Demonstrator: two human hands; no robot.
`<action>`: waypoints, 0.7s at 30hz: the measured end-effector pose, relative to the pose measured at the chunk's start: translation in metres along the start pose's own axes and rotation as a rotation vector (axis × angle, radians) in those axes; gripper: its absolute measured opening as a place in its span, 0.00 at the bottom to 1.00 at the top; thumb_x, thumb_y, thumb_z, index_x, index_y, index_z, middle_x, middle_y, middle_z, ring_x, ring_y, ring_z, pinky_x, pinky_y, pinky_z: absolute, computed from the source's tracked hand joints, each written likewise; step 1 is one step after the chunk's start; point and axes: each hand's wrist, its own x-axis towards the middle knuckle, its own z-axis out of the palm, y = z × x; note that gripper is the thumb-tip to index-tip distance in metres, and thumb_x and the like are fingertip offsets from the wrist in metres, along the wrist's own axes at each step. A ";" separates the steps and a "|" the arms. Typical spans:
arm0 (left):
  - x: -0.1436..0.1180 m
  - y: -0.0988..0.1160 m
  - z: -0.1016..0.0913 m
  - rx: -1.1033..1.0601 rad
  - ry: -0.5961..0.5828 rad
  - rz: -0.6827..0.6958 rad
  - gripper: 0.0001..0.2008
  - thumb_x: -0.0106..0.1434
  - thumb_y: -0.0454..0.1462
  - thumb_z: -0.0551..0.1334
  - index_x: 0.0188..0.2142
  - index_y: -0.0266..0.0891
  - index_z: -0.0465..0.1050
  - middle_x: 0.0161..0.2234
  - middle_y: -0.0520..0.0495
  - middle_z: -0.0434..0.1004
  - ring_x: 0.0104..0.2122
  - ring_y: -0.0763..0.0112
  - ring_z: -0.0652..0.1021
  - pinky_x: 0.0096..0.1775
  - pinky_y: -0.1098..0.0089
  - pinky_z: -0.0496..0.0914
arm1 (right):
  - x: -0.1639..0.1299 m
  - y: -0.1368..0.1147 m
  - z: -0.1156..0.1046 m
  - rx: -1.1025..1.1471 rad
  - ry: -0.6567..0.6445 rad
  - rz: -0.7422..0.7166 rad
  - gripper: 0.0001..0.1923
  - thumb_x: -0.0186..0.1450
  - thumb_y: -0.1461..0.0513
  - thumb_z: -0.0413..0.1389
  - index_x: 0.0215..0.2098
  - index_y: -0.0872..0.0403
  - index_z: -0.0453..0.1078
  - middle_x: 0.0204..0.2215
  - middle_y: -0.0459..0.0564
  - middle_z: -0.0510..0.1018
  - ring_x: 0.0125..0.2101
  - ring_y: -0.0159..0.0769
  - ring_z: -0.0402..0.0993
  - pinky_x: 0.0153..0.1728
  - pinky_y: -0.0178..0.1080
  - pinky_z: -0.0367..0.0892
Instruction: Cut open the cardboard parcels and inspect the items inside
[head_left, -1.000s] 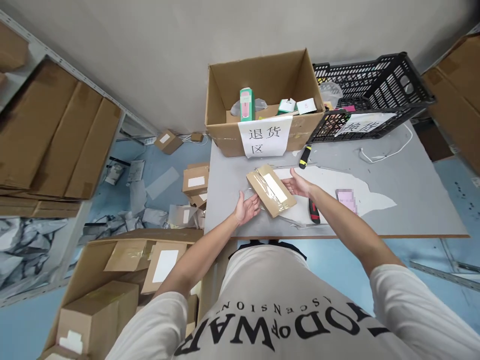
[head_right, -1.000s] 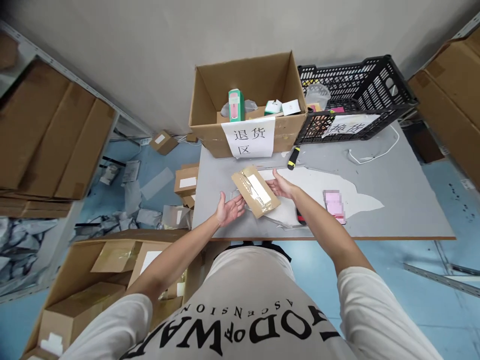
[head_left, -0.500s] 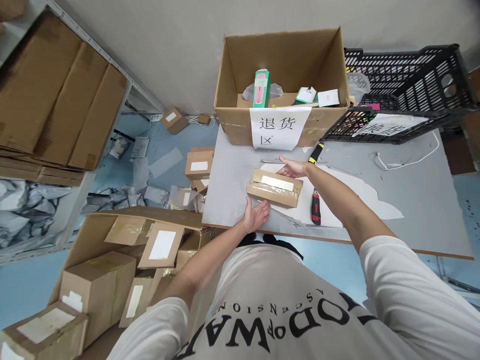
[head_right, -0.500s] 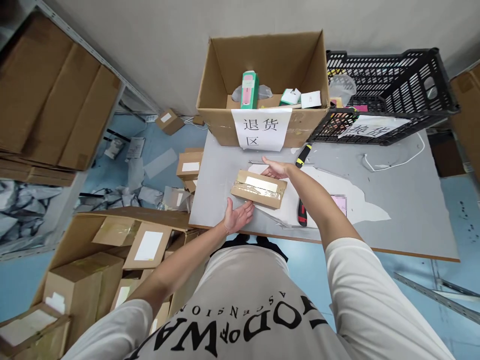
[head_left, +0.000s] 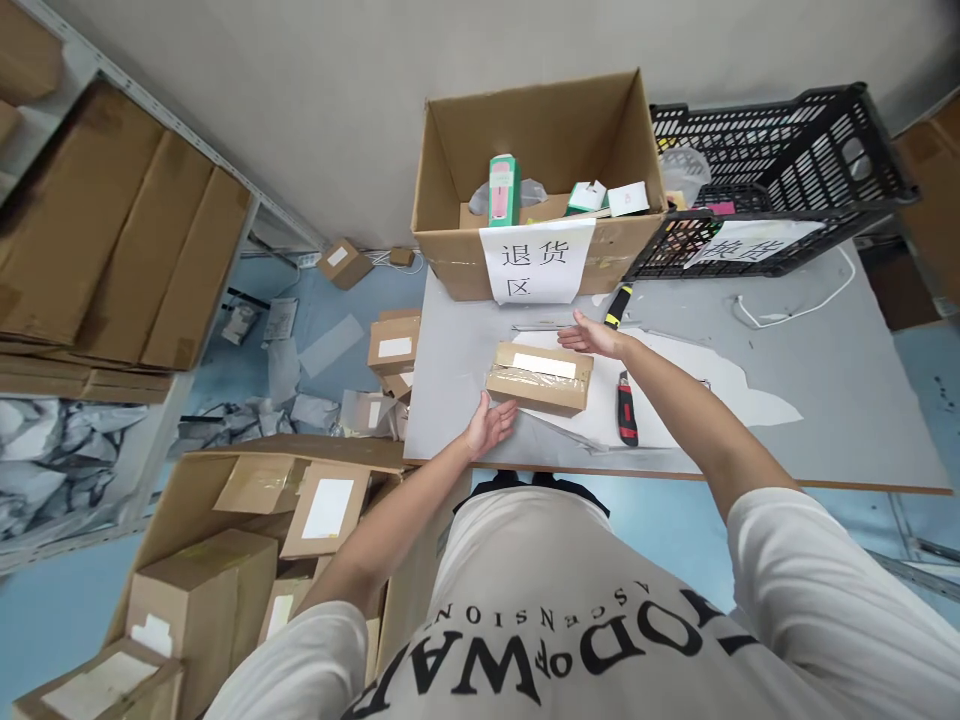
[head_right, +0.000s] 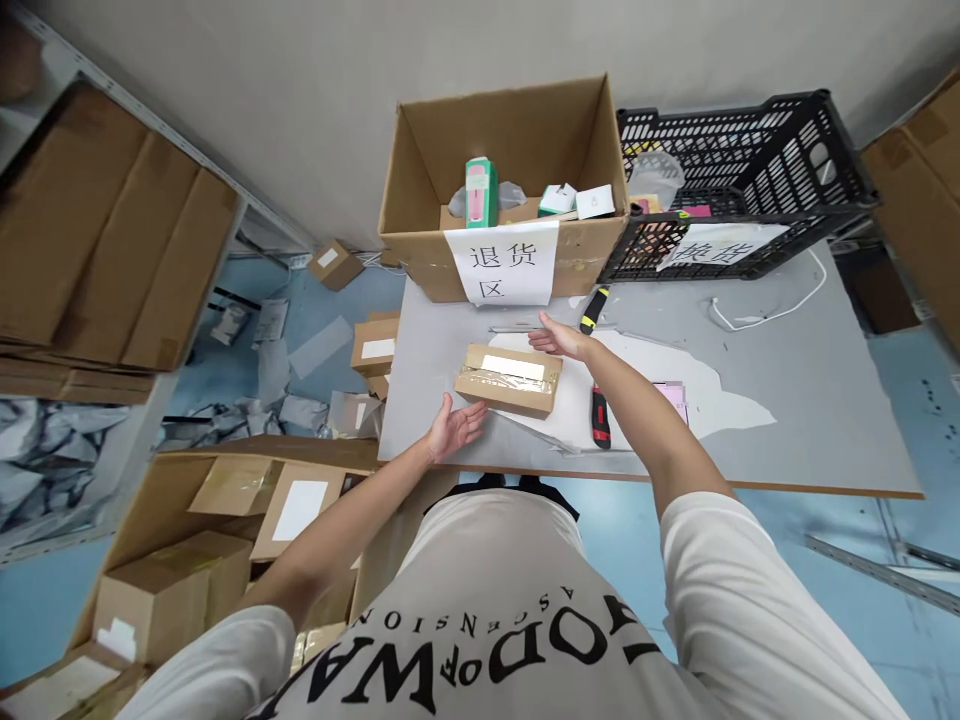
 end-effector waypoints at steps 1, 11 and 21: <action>-0.001 0.005 -0.006 0.103 0.043 0.001 0.35 0.61 0.60 0.42 0.53 0.43 0.69 0.62 0.43 0.56 0.64 0.58 0.52 0.61 0.53 0.43 | -0.007 0.010 -0.007 -0.011 0.085 -0.045 0.38 0.63 0.39 0.35 0.49 0.58 0.71 0.53 0.60 0.72 0.54 0.45 0.67 0.55 0.45 0.59; -0.007 0.060 -0.022 0.796 0.335 0.501 0.38 0.46 0.46 0.70 0.56 0.41 0.64 0.67 0.47 0.40 0.65 0.54 0.39 0.63 0.57 0.34 | -0.086 0.169 0.011 -0.624 0.765 0.255 0.39 0.57 0.50 0.55 0.62 0.58 0.52 0.56 0.65 0.63 0.55 0.55 0.61 0.52 0.52 0.60; 0.047 0.090 0.021 0.828 -0.016 0.546 0.45 0.45 0.58 0.65 0.57 0.36 0.60 0.66 0.37 0.39 0.64 0.54 0.31 0.61 0.51 0.34 | -0.090 0.193 0.049 -0.610 0.833 0.336 0.34 0.59 0.59 0.51 0.63 0.56 0.49 0.53 0.66 0.61 0.55 0.57 0.59 0.51 0.54 0.61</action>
